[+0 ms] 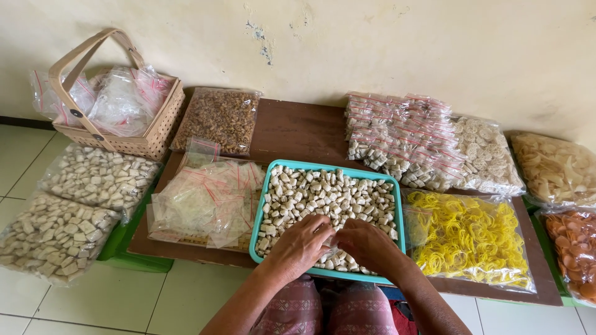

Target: Packing small snack items into individual plastic zip-lock bags from a large tray

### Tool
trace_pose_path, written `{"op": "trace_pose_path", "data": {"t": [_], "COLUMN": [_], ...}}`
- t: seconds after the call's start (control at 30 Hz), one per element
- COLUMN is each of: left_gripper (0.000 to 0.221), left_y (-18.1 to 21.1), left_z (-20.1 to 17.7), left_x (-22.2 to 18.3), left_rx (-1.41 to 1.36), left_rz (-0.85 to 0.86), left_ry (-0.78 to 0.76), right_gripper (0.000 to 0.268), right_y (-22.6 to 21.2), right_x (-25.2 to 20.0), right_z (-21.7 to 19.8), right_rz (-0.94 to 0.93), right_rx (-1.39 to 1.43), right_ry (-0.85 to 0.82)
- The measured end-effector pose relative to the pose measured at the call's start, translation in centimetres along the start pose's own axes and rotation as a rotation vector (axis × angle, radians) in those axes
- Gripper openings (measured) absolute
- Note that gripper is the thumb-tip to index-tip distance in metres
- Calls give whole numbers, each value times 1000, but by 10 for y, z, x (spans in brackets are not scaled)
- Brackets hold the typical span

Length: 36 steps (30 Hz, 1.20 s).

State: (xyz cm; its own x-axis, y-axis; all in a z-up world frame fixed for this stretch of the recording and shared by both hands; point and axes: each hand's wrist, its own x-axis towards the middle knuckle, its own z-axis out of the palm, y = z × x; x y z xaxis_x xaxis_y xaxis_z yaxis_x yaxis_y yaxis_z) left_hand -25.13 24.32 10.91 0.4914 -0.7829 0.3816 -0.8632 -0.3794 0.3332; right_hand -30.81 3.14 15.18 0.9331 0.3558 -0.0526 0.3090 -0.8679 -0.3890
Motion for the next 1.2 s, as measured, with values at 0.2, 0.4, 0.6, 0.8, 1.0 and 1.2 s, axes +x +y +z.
{"op": "trace_pose_path", "data": {"t": [0.2,0.4,0.6,0.8,1.0,1.2], "left_gripper": [16,13,13,18,23,23], "left_y": [-7,-24,-62,-83,-74,-49], "left_z": [0,11,-50,-52,-46,-63], "left_x": [3,2,22,29,38,44], "left_rx": [286,461,228,269,158,57], "left_rz": [161,377,11,-171,-189,-182], "left_ry": [-8,44,-72,-176,-190,-181], "right_gripper": [12,17,30,50,46,35], "right_y": [12,52,57,38,71,69], "right_x": [9,39,95,108,67,46], "right_z": [-4,0,-16,20,70,38], "right_rz": [-25,128,42,260,173,188], "right_rx": [192,355,410,-6,-167,150], "right_ry": [31,-299,152,-40,31,-11]}}
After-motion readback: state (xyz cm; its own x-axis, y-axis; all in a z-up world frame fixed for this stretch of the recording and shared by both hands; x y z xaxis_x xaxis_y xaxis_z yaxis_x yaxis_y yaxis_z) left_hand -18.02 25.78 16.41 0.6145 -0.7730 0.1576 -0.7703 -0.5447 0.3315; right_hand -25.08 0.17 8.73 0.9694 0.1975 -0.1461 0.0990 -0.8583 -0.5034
